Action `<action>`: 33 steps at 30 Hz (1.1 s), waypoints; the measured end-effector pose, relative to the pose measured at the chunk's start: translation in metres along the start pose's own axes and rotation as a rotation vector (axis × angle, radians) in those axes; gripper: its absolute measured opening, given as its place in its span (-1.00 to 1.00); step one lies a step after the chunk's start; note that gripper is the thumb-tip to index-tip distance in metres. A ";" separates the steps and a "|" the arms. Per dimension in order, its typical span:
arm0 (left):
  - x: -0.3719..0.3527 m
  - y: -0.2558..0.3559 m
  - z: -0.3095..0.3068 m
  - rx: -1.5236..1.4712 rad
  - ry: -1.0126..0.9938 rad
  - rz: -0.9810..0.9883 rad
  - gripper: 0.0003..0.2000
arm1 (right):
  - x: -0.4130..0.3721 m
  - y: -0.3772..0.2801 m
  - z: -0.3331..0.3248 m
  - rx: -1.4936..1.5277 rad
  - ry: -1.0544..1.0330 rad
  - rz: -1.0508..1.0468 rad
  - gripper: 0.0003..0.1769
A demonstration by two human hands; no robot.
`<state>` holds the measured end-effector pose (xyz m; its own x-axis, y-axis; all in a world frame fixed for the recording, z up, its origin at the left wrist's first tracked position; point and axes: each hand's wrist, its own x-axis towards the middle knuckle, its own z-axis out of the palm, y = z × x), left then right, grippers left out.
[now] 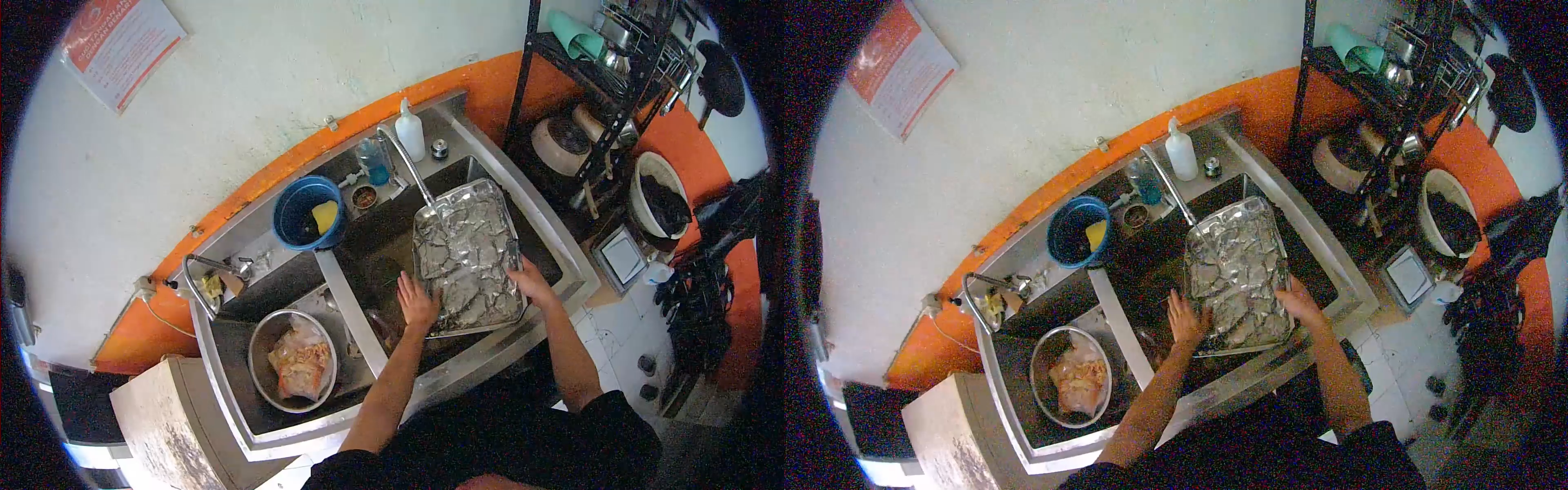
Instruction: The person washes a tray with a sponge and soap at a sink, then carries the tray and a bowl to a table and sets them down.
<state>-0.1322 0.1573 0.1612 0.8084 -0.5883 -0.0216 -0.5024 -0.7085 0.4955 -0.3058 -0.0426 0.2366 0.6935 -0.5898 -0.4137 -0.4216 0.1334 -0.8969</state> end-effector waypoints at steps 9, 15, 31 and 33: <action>0.029 0.068 0.048 -0.169 -0.120 0.086 -0.24 | -0.036 -0.003 0.044 -0.096 0.158 -0.149 -0.48; 0.021 0.064 0.040 -0.408 -0.105 0.104 -0.35 | -0.042 -0.012 0.048 -0.094 0.174 -0.171 -0.57; 0.048 0.059 0.041 -0.354 0.230 0.160 -0.62 | -0.043 -0.001 0.058 -0.089 0.165 -0.191 -0.50; 0.044 0.077 0.048 -0.285 0.279 0.152 -0.54 | -0.059 -0.034 0.061 -0.105 0.144 -0.070 -0.51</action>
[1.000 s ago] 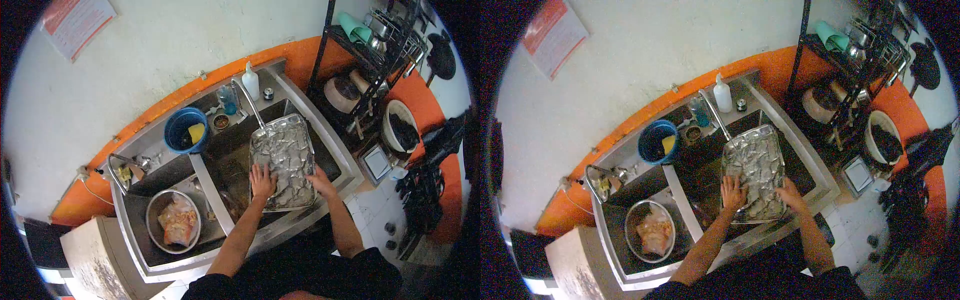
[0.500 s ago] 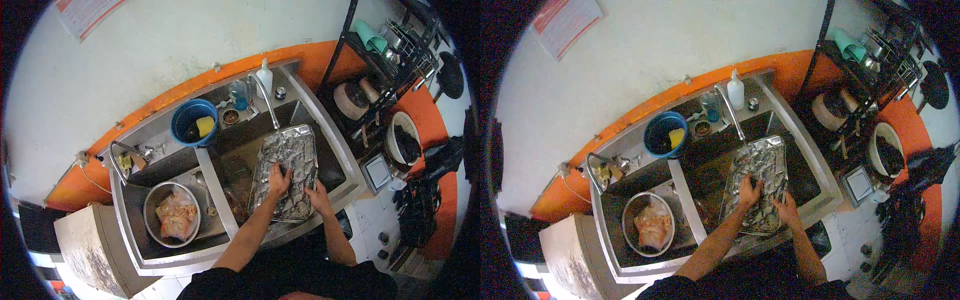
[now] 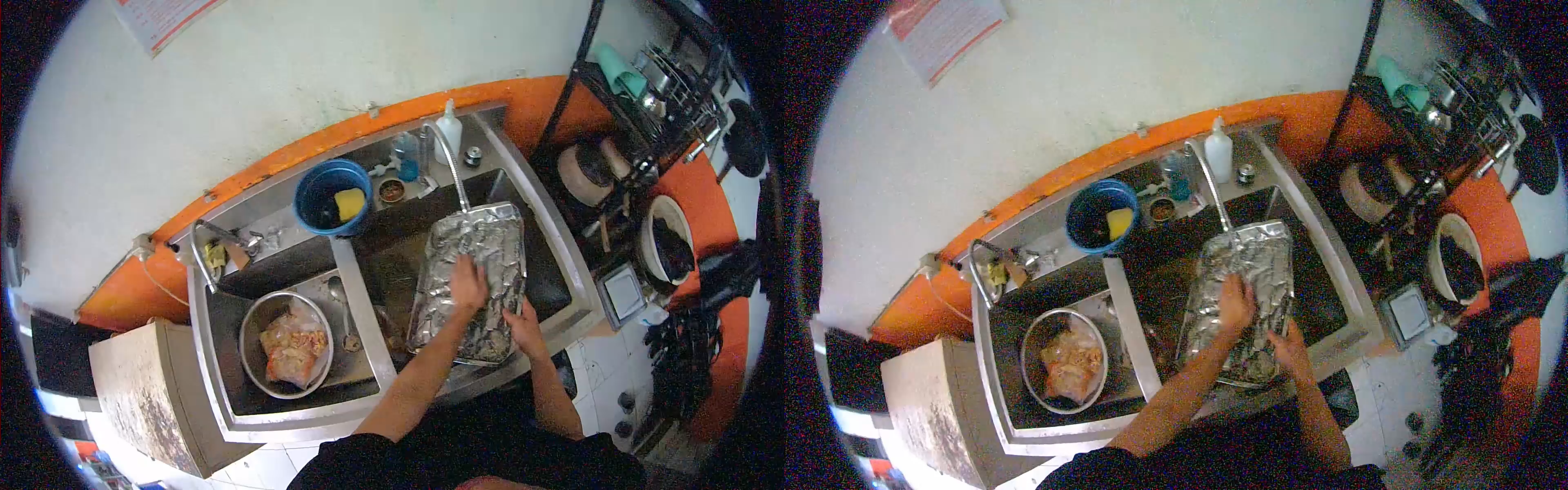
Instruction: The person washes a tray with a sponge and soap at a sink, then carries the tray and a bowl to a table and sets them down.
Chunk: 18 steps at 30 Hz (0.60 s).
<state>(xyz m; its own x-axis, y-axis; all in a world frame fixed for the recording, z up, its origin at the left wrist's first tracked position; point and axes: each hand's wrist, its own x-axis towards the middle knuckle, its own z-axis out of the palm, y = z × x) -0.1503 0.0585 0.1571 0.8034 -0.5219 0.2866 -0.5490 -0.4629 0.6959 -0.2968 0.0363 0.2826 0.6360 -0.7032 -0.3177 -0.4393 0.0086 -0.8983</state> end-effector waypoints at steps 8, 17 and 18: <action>0.057 0.008 -0.148 -0.557 -0.214 0.144 -0.87 | 0.008 0.051 -0.015 -0.122 0.250 -0.098 -0.39; 0.231 -0.173 -0.222 0.373 -0.383 -0.084 -0.62 | 0.011 0.042 -0.026 0.356 0.006 0.038 -0.44; 0.235 -0.177 -0.214 0.370 -0.393 -0.082 -0.62 | 0.011 0.016 -0.019 0.245 0.025 0.179 -0.45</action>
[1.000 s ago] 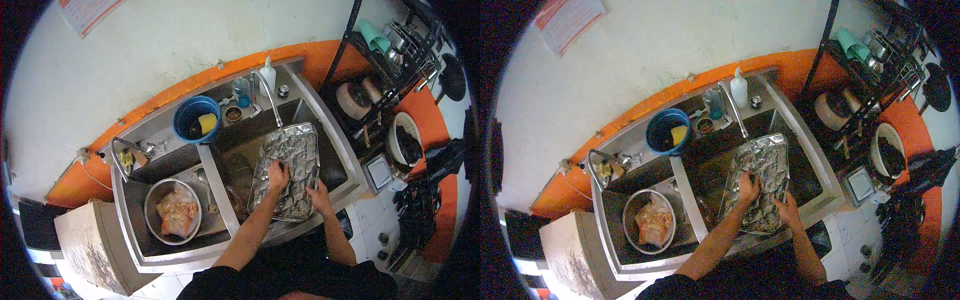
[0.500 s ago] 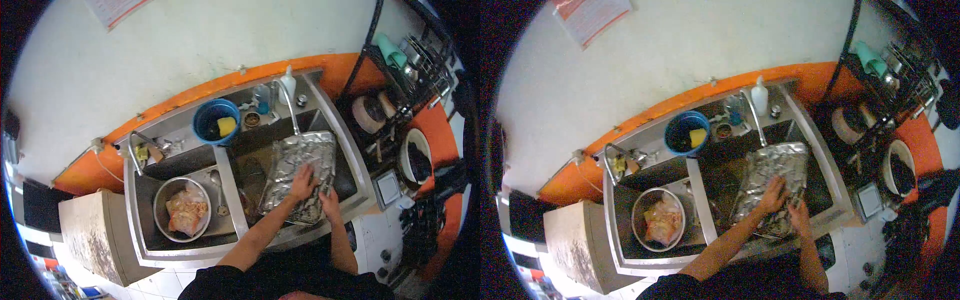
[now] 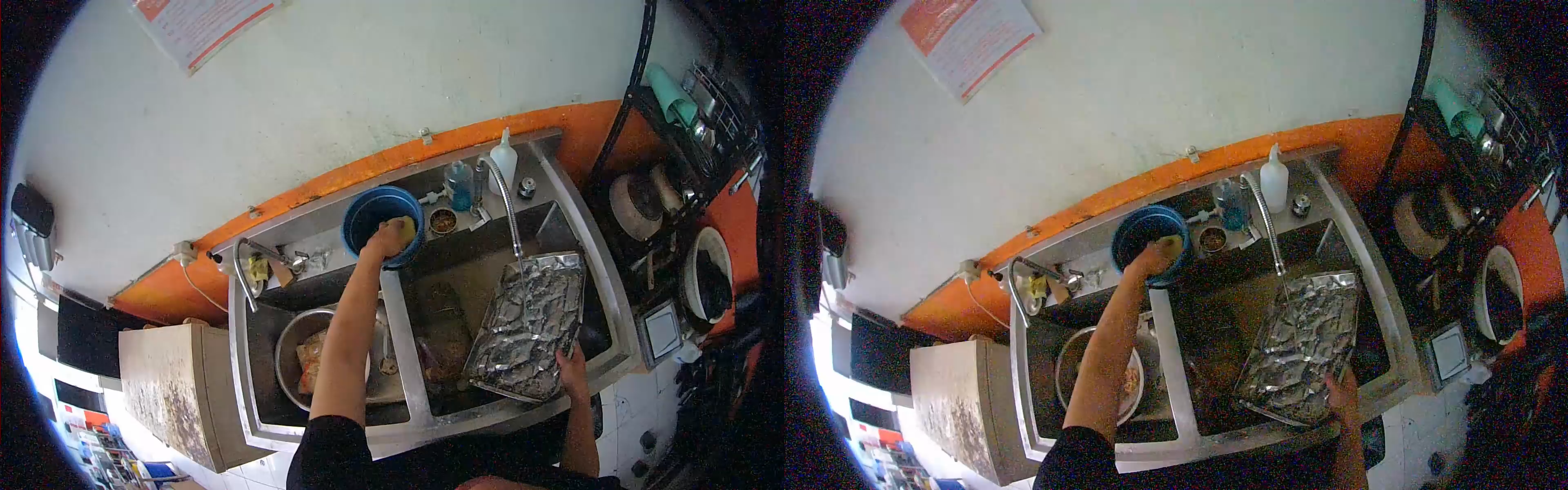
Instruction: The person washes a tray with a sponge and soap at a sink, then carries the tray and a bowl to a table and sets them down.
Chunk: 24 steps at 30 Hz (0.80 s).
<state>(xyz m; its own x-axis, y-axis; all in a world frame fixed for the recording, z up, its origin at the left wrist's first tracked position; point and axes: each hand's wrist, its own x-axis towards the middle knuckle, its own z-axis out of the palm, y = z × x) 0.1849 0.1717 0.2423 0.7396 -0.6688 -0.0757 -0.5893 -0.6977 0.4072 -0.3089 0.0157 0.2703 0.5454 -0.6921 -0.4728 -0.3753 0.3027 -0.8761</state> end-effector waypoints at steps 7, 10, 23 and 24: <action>0.032 0.004 -0.023 0.210 -0.189 -0.102 -0.65 | 0.061 0.066 -0.012 -0.598 -0.052 0.030 -0.27; 0.041 -0.009 -0.037 0.207 -0.197 -0.204 -0.70 | 0.070 0.074 -0.011 -0.386 -0.023 -0.005 -0.43; -0.012 0.001 -0.100 -0.722 0.017 0.088 -0.70 | 0.107 0.063 -0.010 -0.742 -0.094 0.041 -0.28; -0.020 0.010 -0.103 -0.924 0.000 0.023 -0.70 | 0.105 0.058 -0.009 -0.785 -0.092 0.038 -0.26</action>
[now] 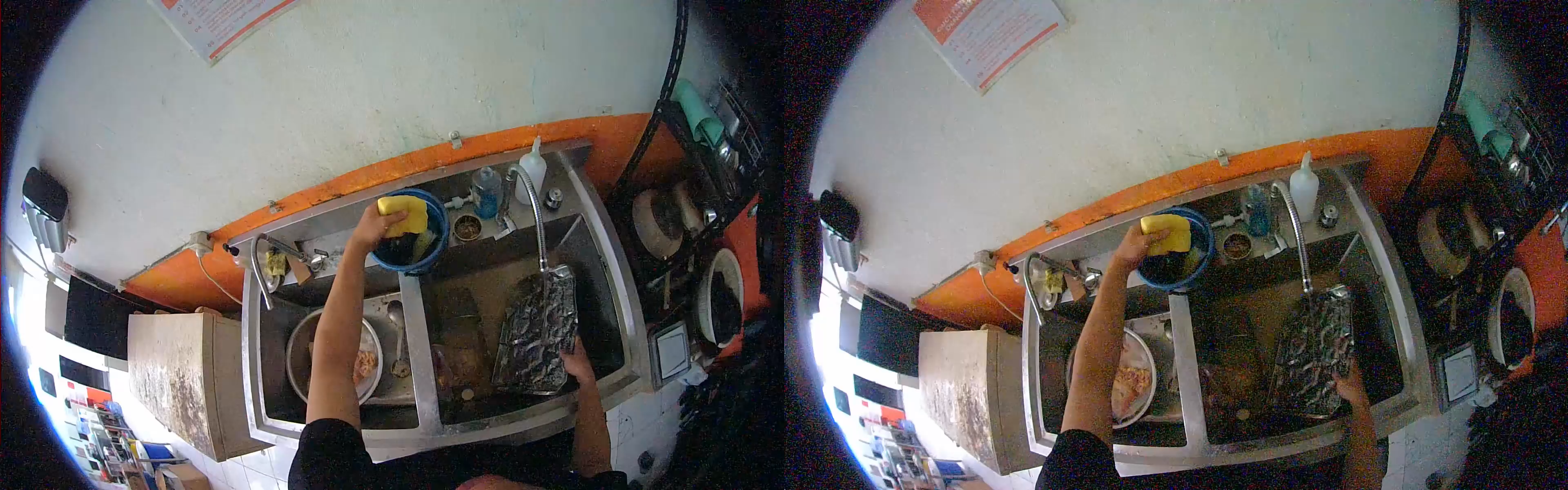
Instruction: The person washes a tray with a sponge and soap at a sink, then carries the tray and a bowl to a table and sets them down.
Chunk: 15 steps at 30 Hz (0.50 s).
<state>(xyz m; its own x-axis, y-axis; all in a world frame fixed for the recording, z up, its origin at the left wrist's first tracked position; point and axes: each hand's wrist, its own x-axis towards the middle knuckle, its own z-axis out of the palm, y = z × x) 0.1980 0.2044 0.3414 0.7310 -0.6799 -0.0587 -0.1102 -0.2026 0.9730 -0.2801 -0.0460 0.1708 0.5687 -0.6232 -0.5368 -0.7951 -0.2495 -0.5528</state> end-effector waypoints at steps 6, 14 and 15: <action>-0.074 0.017 0.047 -0.711 0.059 -0.003 -0.59 | 0.003 -0.023 -0.006 0.083 -0.014 0.107 -0.24; -0.219 -0.080 0.165 -0.868 0.054 -0.596 -0.60 | 0.009 -0.231 0.023 0.363 -0.066 -0.779 -0.50; -0.231 -0.078 0.178 -0.965 0.047 -0.598 -0.61 | 0.019 -0.268 0.029 0.518 -0.015 -0.863 -0.45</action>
<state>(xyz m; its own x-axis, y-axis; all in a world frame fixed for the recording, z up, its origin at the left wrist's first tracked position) -0.0821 0.2512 0.2394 0.5193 -0.6250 -0.5828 0.8147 0.1559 0.5586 -0.0502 0.0308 0.2906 0.9125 -0.3713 0.1716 0.0773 -0.2554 -0.9637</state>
